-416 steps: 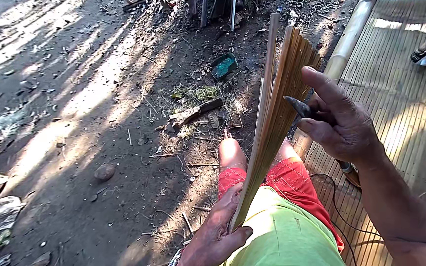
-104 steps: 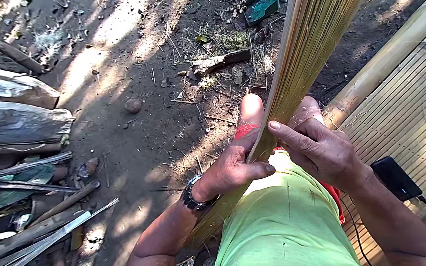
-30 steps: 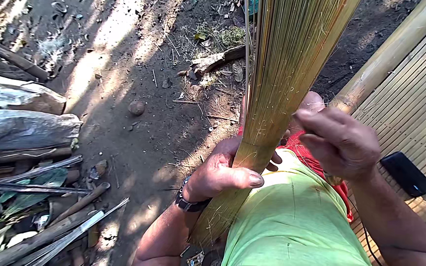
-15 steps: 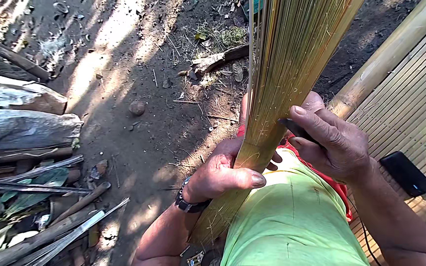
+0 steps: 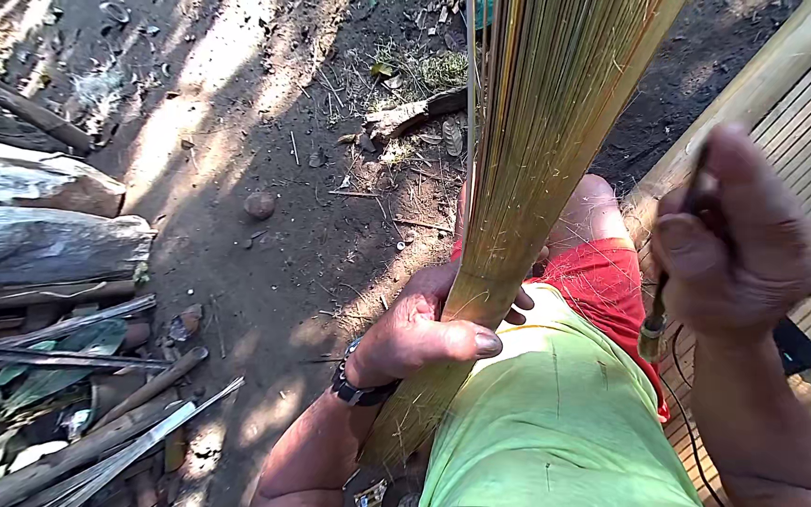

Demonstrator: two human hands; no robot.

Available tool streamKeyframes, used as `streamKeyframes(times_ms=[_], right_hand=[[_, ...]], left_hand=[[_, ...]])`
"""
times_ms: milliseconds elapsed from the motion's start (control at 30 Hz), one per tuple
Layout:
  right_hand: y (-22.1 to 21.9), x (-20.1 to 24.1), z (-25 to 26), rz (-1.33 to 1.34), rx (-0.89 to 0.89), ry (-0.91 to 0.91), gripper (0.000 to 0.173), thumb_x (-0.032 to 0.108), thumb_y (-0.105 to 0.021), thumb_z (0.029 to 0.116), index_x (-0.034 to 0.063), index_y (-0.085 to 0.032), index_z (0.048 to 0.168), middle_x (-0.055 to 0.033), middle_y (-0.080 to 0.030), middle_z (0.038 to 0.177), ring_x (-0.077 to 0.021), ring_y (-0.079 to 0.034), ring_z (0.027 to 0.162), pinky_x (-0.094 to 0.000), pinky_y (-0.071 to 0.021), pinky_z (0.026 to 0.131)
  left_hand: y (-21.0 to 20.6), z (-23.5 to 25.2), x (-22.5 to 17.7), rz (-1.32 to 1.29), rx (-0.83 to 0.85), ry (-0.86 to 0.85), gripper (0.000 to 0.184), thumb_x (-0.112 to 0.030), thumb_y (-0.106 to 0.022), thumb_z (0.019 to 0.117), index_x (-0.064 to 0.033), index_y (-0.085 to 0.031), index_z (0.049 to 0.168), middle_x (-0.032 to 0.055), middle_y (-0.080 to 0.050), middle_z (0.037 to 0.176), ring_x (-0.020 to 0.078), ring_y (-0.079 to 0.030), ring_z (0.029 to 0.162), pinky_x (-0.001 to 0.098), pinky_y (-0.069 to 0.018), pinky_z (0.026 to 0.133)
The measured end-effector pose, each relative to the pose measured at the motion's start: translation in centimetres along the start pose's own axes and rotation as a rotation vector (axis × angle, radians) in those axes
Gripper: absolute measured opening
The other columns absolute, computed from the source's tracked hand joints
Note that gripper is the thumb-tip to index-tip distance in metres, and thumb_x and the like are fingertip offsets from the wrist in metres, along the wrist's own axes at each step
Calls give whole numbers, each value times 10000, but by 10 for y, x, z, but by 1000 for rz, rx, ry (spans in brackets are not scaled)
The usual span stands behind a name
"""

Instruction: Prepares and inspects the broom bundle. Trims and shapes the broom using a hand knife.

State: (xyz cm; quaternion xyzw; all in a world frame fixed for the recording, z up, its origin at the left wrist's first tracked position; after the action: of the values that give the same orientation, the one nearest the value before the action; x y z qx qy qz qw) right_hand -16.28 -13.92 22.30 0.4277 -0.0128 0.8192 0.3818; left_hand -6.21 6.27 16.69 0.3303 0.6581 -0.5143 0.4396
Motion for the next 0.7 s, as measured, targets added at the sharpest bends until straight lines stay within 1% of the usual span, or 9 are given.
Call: streamKeyframes(times_ms=[33,100,167,233,333,367,467,600,700], right_hand=[[-10,0,-4,-22,60,1,532,252,-551,1057,214,-423,1572,-9,-646,1076,-59,-613,767,-260,-565,636],[-31,3,-11,-13,141,27,568,248,-593,1035,224,-416,1575,-29,-635,996,-80,-598,723,-277,-556,599],[-46,5,-15,15,188,55,586,236,-611,1025,218,-419,1578,-33,-593,955,-83,-572,711,-265,-536,580],[-50,7,-15,33,193,79,591,222,-618,1021,219,-422,1578,-33,-581,951,-79,-573,716,-252,-534,578],[-50,11,-11,49,174,117,548,200,-628,1012,191,-482,1540,-45,-594,985,-88,-598,776,-250,-548,628],[-50,13,-9,58,173,126,537,192,-629,1009,194,-496,1530,-45,-593,982,-89,-597,780,-247,-545,629],[-51,18,-6,83,185,142,507,187,-635,1002,210,-536,1499,-28,-556,920,-78,-560,730,-228,-501,583],[-52,21,-4,138,195,157,465,144,-644,987,205,-602,1446,-27,-556,921,-70,-553,757,-209,-493,614],[-48,19,-2,196,186,126,444,144,-627,1003,203,-607,1442,-23,-574,945,-65,-571,780,-212,-523,642]], left_hand=[[1,0,0,-6,2,-2,504,-140,-742,863,32,-574,1306,314,-638,1234,432,-681,1052,540,-598,900],[0,1,0,-17,5,0,497,-137,-738,860,28,-578,1300,307,-641,1227,422,-681,1052,533,-597,901],[-2,0,-2,-17,-2,-3,474,-144,-744,864,12,-589,1284,287,-659,1203,404,-688,1054,523,-597,909],[-3,-1,-4,-20,6,-7,471,-129,-735,866,11,-583,1288,284,-661,1203,410,-686,1062,533,-593,921],[-4,-3,-6,-32,11,-10,462,-105,-735,867,4,-589,1291,276,-664,1214,406,-686,1071,535,-589,933],[-4,-3,-7,-31,11,-11,465,-99,-729,865,3,-584,1294,274,-663,1211,403,-686,1071,532,-589,933],[-5,-3,-6,-26,7,-14,472,-123,-737,862,3,-588,1292,272,-668,1195,397,-688,1066,522,-593,925],[-6,-3,-5,-28,10,-10,501,-128,-746,863,5,-573,1314,275,-664,1200,401,-689,1063,527,-595,924],[-5,-3,-7,-30,7,-2,488,-125,-745,863,6,-580,1303,274,-665,1202,404,-689,1068,532,-593,931]])
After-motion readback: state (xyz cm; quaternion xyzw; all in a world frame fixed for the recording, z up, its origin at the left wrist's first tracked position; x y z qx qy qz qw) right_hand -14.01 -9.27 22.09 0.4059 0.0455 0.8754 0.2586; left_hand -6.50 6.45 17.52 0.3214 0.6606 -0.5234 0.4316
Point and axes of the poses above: each hand's wrist, its own z-axis towards the middle knuckle, its own y-axis out of the back of the hand, x = y × z, the point moved 10 cm from there along z, towards the middle knuckle
